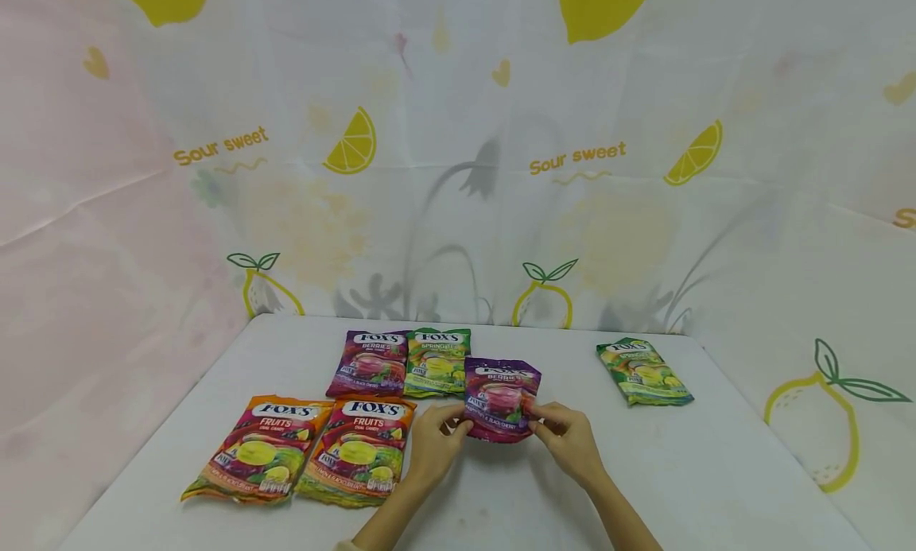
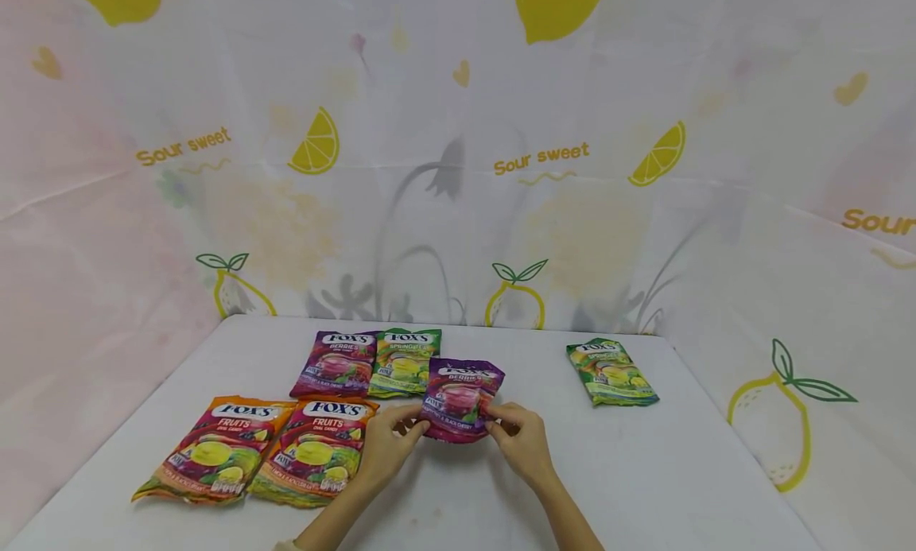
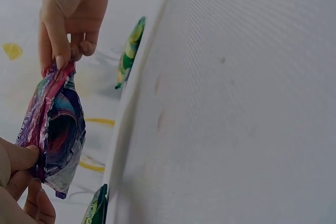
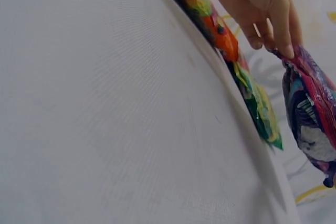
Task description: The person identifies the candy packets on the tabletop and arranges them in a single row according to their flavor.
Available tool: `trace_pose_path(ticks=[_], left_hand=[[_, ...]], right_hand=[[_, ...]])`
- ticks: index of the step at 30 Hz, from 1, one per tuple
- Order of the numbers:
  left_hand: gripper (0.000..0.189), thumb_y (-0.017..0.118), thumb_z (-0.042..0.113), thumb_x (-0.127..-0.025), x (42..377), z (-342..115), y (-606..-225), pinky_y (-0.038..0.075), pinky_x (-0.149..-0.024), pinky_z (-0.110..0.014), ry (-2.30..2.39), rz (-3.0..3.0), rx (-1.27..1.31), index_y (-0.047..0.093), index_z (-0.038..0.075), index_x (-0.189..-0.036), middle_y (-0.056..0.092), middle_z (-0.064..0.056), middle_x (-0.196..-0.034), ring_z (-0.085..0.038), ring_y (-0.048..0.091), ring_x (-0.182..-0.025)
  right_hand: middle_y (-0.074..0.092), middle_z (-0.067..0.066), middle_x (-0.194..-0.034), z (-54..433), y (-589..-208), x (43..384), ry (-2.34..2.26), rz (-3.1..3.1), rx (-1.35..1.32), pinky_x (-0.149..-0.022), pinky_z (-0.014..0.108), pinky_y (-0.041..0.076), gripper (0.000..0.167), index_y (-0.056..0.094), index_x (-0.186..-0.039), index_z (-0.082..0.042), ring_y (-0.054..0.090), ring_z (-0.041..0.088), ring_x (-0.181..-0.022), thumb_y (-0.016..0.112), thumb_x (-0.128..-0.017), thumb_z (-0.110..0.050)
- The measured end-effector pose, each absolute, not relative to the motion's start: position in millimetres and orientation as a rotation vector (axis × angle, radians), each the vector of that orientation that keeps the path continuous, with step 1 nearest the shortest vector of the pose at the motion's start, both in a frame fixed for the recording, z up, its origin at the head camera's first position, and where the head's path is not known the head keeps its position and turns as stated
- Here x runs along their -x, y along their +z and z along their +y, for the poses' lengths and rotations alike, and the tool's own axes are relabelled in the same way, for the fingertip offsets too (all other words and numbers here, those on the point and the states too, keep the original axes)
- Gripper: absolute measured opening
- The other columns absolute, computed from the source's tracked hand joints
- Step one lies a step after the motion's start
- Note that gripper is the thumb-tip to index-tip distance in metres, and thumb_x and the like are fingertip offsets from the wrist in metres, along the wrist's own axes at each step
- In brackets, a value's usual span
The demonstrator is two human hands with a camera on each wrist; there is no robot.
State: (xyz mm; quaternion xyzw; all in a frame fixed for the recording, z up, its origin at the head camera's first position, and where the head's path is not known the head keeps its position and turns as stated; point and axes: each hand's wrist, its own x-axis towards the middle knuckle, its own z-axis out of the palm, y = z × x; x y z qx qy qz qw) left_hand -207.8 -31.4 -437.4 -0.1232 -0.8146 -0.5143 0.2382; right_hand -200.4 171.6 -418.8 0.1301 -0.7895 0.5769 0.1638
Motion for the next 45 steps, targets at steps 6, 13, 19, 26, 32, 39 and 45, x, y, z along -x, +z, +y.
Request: trace_pose_path(ticks=[6,13,19,26,32,39,45], left_hand=[[0.017,0.074,-0.001,-0.076,205.2,-33.5,-436.1,0.045,-0.058,-0.022,-1.428,-2.229,0.346,0.074,-0.001,-0.093,0.065,-0.004,-0.073,-0.015,0.052,-0.065],[0.017,0.074,-0.002,-0.075,202.8,-34.3,-432.2,0.045,-0.057,-0.022,-1.434,-2.208,0.355,0.074,-0.002,-0.092,0.064,-0.005,-0.072,-0.014,0.052,-0.063],[0.016,0.074,-0.001,-0.076,200.1,-34.9,-430.9,0.046,-0.058,-0.023,-1.436,-2.203,0.364,0.074,-0.001,-0.092,0.065,-0.005,-0.072,-0.017,0.053,-0.064],[0.017,0.073,-0.001,-0.076,197.8,-36.3,-430.9,0.046,-0.058,-0.023,-1.433,-2.187,0.374,0.074,0.001,-0.092,0.066,-0.004,-0.074,-0.022,0.054,-0.065],[0.017,0.074,-0.002,-0.074,195.6,-37.8,-429.4,0.045,-0.057,-0.023,-1.425,-2.178,0.385,0.074,0.001,-0.091,0.068,-0.005,-0.075,-0.016,0.053,-0.064],[0.017,0.073,-0.001,-0.077,190.3,-40.8,-426.3,0.046,-0.061,-0.023,-1.485,-2.225,0.351,0.074,0.001,-0.094,0.069,-0.006,-0.079,-0.014,0.052,-0.068],[0.018,0.073,-0.001,-0.077,188.1,-43.5,-427.4,0.046,-0.061,-0.022,-1.479,-2.234,0.328,0.073,0.000,-0.095,0.069,-0.006,-0.079,-0.013,0.051,-0.069]], right_hand=[[0.066,0.015,-0.078,170.8,-418.2,198.6,1.646,-2.244,-0.385,-0.051,0.019,0.040,0.019,0.070,-0.093,0.012,0.045,0.005,-0.060,0.064,-0.076,0.018],[0.066,0.013,-0.077,169.4,-415.7,195.8,1.637,-2.217,-0.416,-0.051,0.020,0.041,0.020,0.070,-0.092,0.012,0.046,0.005,-0.060,0.063,-0.075,0.019],[0.066,0.014,-0.077,169.0,-415.1,194.4,1.644,-2.214,-0.417,-0.051,0.020,0.041,0.020,0.070,-0.092,0.012,0.046,0.005,-0.061,0.064,-0.075,0.019],[0.065,0.014,-0.076,168.8,-415.7,192.2,1.611,-2.196,-0.458,-0.050,0.020,0.040,0.020,0.070,-0.092,0.012,0.045,0.004,-0.060,0.064,-0.074,0.019],[0.065,0.013,-0.076,168.0,-414.6,189.4,1.604,-2.201,-0.470,-0.050,0.021,0.041,0.019,0.070,-0.092,0.012,0.046,0.004,-0.060,0.064,-0.075,0.018],[0.066,0.012,-0.077,167.3,-415.1,185.4,1.578,-2.194,-0.526,-0.052,0.020,0.043,0.020,0.069,-0.092,0.013,0.047,0.002,-0.063,0.063,-0.074,0.019],[0.066,0.014,-0.078,166.2,-416.8,183.7,1.571,-2.181,-0.572,-0.054,0.020,0.046,0.021,0.068,-0.093,0.013,0.048,0.001,-0.064,0.062,-0.074,0.020]])
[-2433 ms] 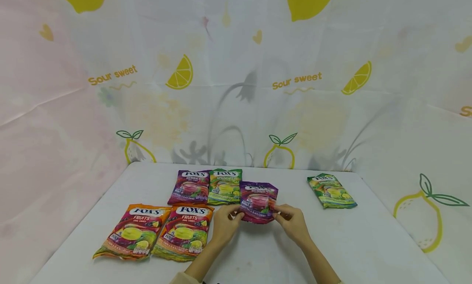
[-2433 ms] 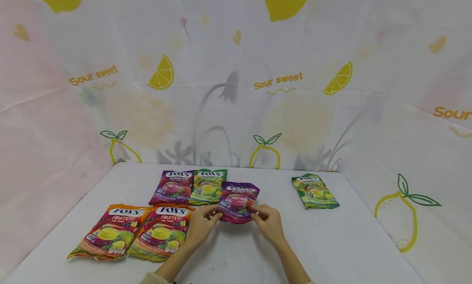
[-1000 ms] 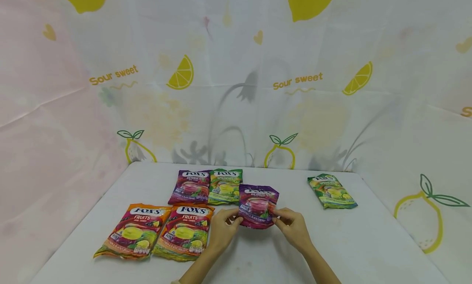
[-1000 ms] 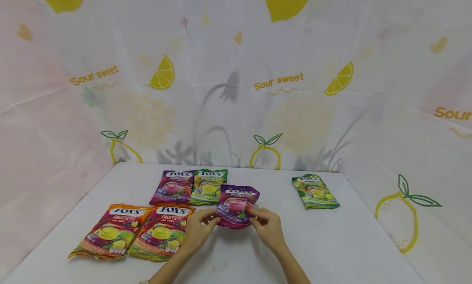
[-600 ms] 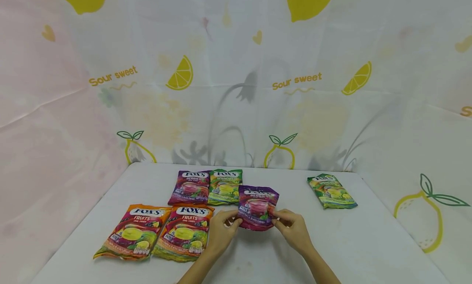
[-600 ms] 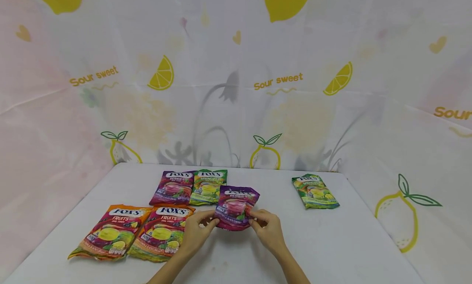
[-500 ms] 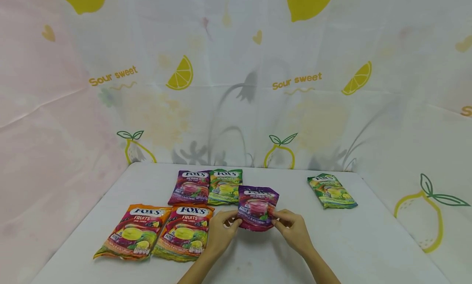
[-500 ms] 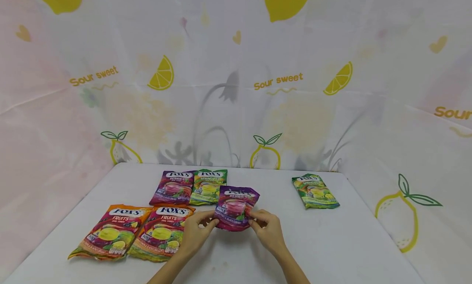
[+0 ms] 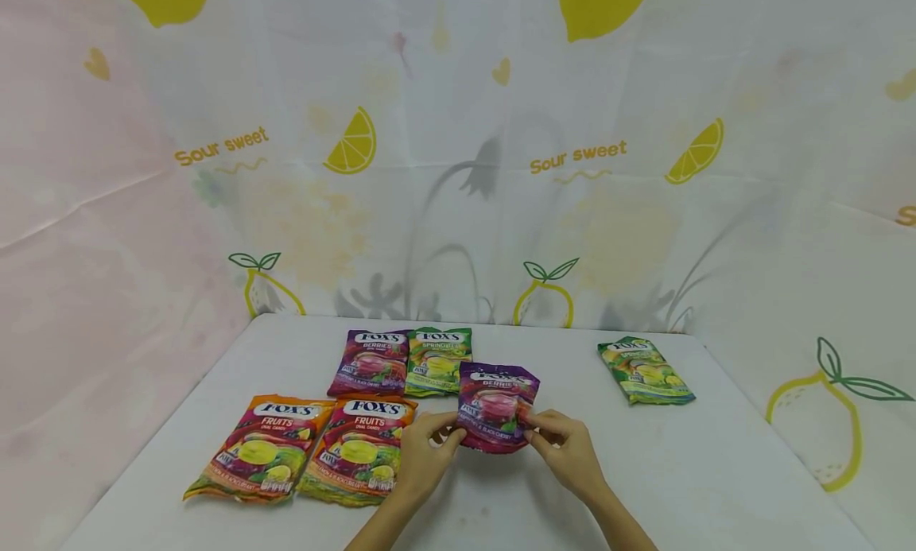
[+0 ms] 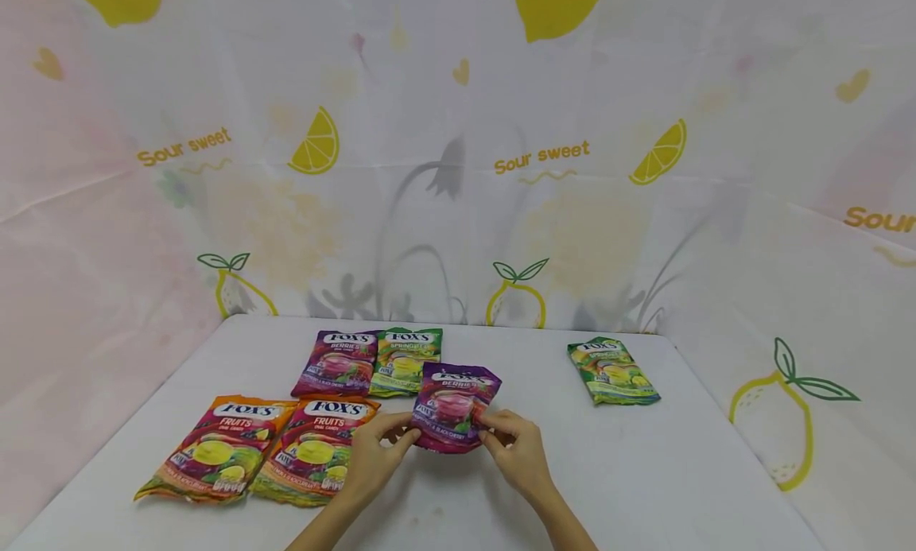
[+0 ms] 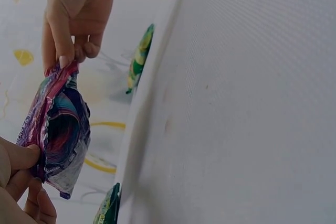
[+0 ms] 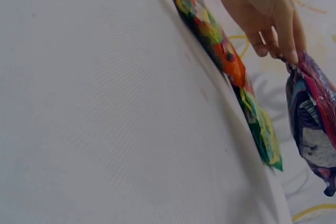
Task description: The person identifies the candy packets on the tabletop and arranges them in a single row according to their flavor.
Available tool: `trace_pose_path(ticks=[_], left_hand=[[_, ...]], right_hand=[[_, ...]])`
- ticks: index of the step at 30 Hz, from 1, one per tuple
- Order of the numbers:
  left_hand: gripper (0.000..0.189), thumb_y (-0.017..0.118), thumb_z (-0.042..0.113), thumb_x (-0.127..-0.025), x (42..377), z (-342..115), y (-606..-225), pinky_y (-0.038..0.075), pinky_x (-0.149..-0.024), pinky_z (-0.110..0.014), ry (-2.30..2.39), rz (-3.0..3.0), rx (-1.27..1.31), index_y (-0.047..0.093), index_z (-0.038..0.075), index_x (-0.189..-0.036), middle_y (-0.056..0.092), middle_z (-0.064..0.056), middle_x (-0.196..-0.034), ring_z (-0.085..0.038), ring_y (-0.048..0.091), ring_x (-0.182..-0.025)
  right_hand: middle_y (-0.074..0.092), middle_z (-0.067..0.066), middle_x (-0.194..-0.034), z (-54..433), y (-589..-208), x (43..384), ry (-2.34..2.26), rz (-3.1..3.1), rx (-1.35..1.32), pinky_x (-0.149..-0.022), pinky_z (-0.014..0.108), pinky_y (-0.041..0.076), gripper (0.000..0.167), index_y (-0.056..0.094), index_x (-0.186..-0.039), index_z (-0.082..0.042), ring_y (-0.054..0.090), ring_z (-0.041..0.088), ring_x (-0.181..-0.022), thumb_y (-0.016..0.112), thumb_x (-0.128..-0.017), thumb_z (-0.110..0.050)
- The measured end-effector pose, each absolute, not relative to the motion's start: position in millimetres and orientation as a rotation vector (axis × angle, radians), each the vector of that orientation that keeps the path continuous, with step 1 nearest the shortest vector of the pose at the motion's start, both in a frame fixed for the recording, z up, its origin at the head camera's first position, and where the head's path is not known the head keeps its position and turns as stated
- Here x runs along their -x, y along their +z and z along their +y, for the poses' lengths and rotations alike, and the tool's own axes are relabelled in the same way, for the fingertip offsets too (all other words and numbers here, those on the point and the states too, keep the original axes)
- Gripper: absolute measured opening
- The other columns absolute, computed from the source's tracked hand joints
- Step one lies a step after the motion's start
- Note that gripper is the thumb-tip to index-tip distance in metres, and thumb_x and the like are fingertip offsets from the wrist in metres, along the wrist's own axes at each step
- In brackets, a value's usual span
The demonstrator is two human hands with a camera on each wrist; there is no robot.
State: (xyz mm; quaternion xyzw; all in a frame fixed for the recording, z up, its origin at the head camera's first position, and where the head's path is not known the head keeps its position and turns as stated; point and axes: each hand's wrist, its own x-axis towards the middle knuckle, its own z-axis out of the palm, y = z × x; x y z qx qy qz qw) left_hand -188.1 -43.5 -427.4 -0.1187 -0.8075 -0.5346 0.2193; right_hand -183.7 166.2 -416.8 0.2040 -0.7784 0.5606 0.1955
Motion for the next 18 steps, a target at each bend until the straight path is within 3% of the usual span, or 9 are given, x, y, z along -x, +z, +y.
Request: trace_pose_path(ticks=[11,18], left_hand=[[0.017,0.074,-0.001,-0.076,183.5,-46.4,-429.5,0.046,-0.059,-0.023,-1.439,-2.214,0.324,0.073,-0.001,-0.093,0.068,-0.005,-0.076,-0.015,0.054,-0.066],[0.017,0.073,-0.001,-0.077,177.9,-51.8,-429.9,0.045,-0.061,-0.022,-1.439,-2.250,0.284,0.073,0.000,-0.094,0.068,-0.005,-0.079,-0.009,0.052,-0.067]], right_hand=[[0.065,0.012,-0.078,158.1,-416.1,178.2,1.605,-2.180,-0.508,-0.052,0.019,0.045,0.023,0.069,-0.093,0.012,0.047,0.002,-0.062,0.061,-0.073,0.022],[0.065,0.013,-0.076,152.5,-420.6,175.8,1.556,-2.138,-0.593,-0.050,0.020,0.044,0.023,0.069,-0.091,0.013,0.047,0.001,-0.060,0.063,-0.071,0.022]])
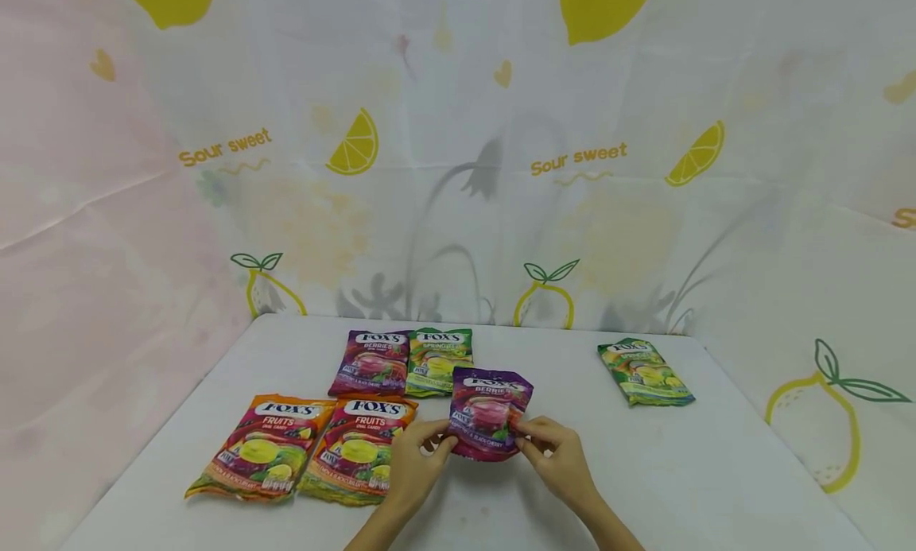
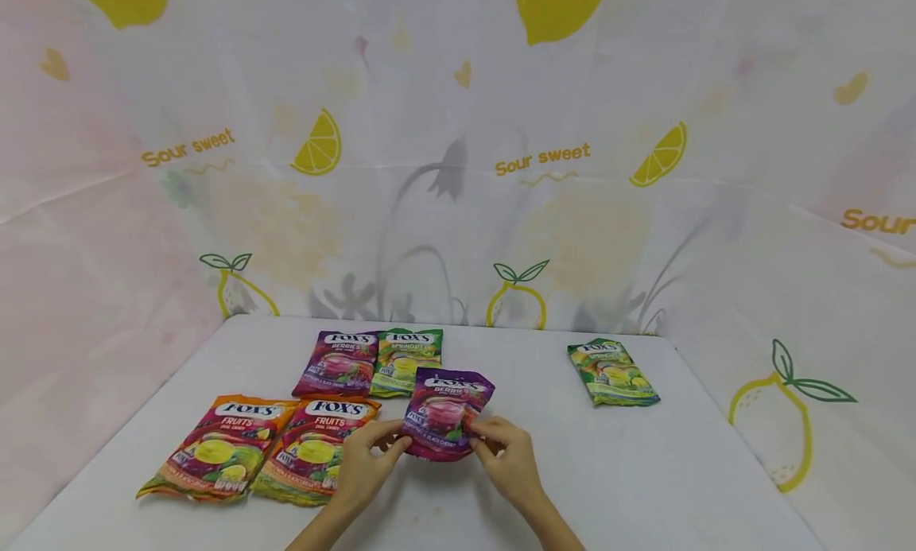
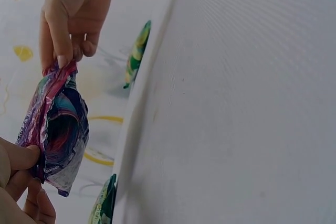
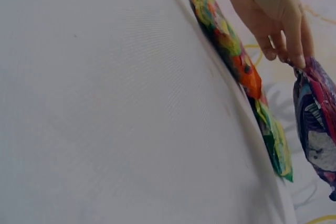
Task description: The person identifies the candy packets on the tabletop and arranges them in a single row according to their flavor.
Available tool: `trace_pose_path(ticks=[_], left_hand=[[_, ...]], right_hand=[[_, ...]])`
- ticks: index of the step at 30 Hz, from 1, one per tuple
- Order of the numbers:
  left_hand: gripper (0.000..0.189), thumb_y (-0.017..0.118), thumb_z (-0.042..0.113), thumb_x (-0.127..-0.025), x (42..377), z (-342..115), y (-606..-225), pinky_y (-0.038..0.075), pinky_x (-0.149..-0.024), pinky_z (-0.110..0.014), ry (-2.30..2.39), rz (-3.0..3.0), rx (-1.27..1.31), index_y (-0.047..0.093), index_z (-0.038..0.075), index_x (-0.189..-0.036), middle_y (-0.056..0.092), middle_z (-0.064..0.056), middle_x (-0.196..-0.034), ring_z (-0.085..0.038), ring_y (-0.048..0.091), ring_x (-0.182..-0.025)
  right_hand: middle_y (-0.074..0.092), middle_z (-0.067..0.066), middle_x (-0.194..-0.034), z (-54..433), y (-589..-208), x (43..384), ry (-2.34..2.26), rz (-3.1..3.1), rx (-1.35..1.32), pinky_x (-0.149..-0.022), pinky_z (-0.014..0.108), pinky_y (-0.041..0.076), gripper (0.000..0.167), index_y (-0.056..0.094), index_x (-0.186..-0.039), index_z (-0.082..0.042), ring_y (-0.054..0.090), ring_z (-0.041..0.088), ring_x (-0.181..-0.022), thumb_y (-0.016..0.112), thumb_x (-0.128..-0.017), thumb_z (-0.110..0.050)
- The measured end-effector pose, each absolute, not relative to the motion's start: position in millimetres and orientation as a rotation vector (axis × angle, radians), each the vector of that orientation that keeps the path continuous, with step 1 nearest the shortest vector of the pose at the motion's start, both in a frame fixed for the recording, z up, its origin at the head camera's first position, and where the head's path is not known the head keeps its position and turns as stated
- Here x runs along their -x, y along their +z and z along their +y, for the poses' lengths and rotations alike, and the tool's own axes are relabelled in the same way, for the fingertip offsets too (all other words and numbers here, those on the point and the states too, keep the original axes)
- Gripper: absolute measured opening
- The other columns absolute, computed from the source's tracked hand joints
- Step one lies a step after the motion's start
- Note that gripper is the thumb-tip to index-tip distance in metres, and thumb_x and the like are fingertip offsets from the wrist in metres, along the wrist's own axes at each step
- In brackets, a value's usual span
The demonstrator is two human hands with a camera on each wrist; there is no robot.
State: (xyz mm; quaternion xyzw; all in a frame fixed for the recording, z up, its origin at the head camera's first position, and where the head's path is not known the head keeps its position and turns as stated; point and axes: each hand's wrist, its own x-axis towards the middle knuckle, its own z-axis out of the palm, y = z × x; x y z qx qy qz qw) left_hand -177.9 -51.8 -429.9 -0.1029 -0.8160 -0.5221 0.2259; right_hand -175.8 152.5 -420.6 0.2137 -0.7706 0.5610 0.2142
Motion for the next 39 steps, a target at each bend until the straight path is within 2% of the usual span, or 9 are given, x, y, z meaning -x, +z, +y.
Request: trace_pose_path(ticks=[12,19,24,33,39], left_hand=[[0.016,0.075,0.001,-0.076,172.5,-61.8,-432.7,0.046,-0.059,-0.022,-1.422,-2.250,0.289,0.074,0.000,-0.092,0.069,-0.007,-0.079,-0.012,0.054,-0.068],[0.016,0.074,0.001,-0.076,171.2,-66.5,-433.8,0.045,-0.060,-0.022,-1.413,-2.274,0.263,0.074,0.001,-0.093,0.068,-0.003,-0.079,-0.010,0.052,-0.069],[0.016,0.075,-0.001,-0.075,171.4,-69.1,-434.6,0.045,-0.058,-0.023,-1.386,-2.260,0.239,0.074,0.002,-0.091,0.065,-0.001,-0.075,-0.009,0.051,-0.066],[0.018,0.075,0.000,-0.076,169.8,-76.0,-433.1,0.044,-0.059,-0.020,-1.392,-2.274,0.205,0.073,0.000,-0.094,0.066,-0.003,-0.078,-0.010,0.051,-0.066],[0.019,0.074,0.000,-0.076,169.0,-79.2,-432.4,0.045,-0.059,-0.020,-1.397,-2.286,0.197,0.073,-0.001,-0.095,0.068,-0.006,-0.082,-0.010,0.052,-0.067]], right_hand=[[0.065,0.013,-0.077,145.1,-428.2,175.1,1.570,-2.141,-0.627,-0.051,0.020,0.045,0.022,0.069,-0.093,0.012,0.047,0.000,-0.062,0.065,-0.072,0.018],[0.066,0.017,-0.080,141.3,-431.1,177.1,1.540,-2.126,-0.693,-0.051,0.021,0.047,0.021,0.069,-0.093,0.012,0.050,0.000,-0.064,0.066,-0.073,0.017],[0.065,0.012,-0.077,136.1,-430.9,177.6,1.549,-2.122,-0.674,-0.051,0.020,0.045,0.022,0.070,-0.092,0.010,0.047,0.000,-0.062,0.065,-0.073,0.018],[0.066,0.015,-0.081,129.7,-430.3,178.9,1.577,-2.167,-0.658,-0.053,0.020,0.047,0.020,0.069,-0.095,0.011,0.050,0.001,-0.064,0.065,-0.075,0.015],[0.066,0.012,-0.078,126.0,-431.4,179.5,1.582,-2.170,-0.640,-0.052,0.019,0.045,0.021,0.070,-0.094,0.010,0.047,0.000,-0.062,0.065,-0.075,0.017]])
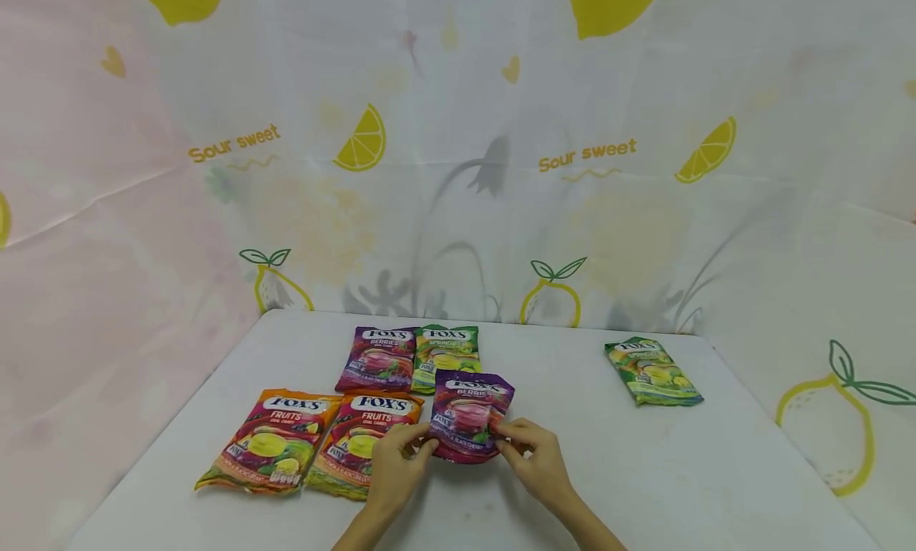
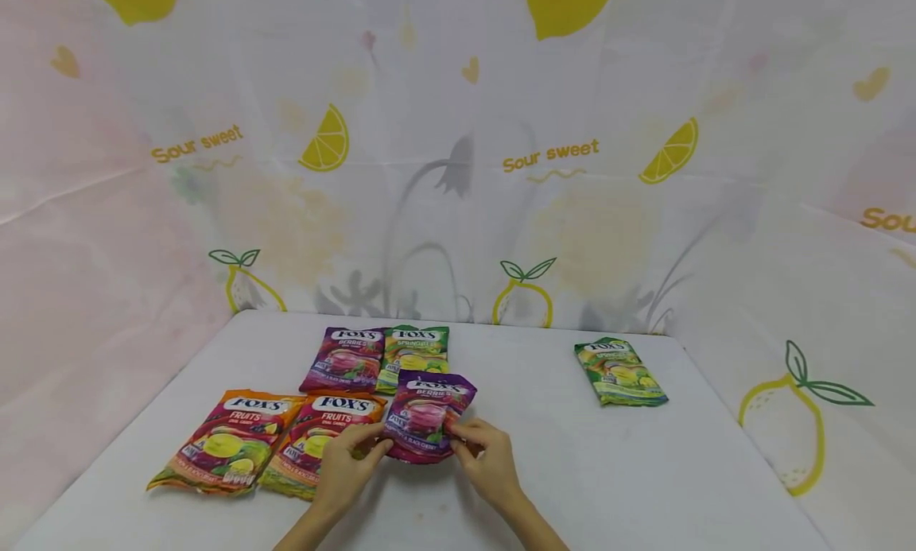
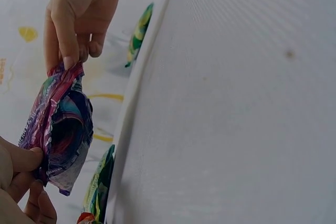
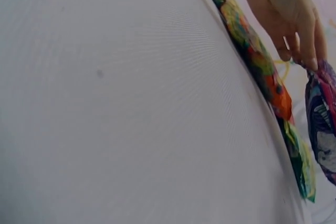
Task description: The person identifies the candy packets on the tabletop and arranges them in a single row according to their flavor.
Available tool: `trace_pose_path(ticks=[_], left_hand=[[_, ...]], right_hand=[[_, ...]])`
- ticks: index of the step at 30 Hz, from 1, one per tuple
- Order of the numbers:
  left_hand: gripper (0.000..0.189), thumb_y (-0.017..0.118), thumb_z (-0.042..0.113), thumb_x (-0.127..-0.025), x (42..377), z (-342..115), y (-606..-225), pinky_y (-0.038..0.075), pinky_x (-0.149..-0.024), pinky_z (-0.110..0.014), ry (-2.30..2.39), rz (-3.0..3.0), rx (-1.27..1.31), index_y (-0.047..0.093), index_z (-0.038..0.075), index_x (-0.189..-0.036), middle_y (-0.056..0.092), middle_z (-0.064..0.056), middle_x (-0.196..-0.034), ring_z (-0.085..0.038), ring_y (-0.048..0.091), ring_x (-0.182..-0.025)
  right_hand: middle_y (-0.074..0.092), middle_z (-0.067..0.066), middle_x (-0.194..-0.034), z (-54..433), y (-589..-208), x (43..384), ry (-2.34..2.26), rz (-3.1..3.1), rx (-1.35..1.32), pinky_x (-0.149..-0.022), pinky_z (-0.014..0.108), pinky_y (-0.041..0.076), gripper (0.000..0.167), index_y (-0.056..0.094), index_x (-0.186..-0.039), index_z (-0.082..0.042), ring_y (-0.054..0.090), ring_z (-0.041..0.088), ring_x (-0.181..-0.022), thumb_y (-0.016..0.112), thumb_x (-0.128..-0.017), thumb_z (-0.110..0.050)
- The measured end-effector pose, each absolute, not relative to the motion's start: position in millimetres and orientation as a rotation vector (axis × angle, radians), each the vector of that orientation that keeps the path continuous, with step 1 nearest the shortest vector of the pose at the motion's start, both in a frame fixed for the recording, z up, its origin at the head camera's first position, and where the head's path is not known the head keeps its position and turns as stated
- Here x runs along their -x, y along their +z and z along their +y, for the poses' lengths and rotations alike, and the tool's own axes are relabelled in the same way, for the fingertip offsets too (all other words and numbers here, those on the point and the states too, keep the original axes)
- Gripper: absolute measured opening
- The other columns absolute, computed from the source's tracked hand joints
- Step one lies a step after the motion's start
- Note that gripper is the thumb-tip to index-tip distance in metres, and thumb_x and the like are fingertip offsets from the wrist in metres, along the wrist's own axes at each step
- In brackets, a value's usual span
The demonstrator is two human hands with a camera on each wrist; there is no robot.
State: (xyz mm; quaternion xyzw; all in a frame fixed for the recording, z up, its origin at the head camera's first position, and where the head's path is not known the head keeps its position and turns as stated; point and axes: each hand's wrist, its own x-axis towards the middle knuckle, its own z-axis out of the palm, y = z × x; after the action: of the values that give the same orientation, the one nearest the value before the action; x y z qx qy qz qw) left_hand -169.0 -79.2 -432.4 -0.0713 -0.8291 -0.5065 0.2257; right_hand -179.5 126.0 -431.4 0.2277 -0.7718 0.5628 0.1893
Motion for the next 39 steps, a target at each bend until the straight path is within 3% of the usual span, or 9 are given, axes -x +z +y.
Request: trace_pose_path(ticks=[19,32,39], left_hand=[[0.019,0.074,-0.001,-0.076,174.2,-85.5,-435.6,0.045,-0.059,-0.020,-1.345,-2.359,0.165,0.073,-0.002,-0.095,0.067,-0.006,-0.081,-0.010,0.049,-0.068],[0.022,0.075,0.000,-0.075,174.5,-86.9,-436.9,0.037,-0.055,-0.020,-1.334,-2.428,0.159,0.072,-0.004,-0.096,0.058,0.000,-0.068,-0.007,0.043,-0.062],[0.020,0.073,-0.002,-0.076,176.9,-88.6,-439.1,0.039,-0.055,-0.020,-1.323,-2.490,0.148,0.072,-0.004,-0.095,0.064,-0.004,-0.073,-0.008,0.046,-0.063]], right_hand=[[0.065,0.021,-0.078,120.2,-440.3,190.4,1.556,-2.211,-0.690,-0.051,0.020,0.044,0.020,0.067,-0.092,0.016,0.047,0.003,-0.061,0.062,-0.073,0.021],[0.067,0.018,-0.080,118.4,-443.5,192.1,1.554,-2.285,-0.629,-0.051,0.018,0.043,0.020,0.069,-0.093,0.012,0.046,0.000,-0.061,0.066,-0.074,0.016],[0.066,0.020,-0.079,116.5,-434.3,187.0,1.565,-2.327,-0.609,-0.052,0.017,0.043,0.021,0.068,-0.092,0.014,0.046,0.000,-0.061,0.064,-0.072,0.020]])
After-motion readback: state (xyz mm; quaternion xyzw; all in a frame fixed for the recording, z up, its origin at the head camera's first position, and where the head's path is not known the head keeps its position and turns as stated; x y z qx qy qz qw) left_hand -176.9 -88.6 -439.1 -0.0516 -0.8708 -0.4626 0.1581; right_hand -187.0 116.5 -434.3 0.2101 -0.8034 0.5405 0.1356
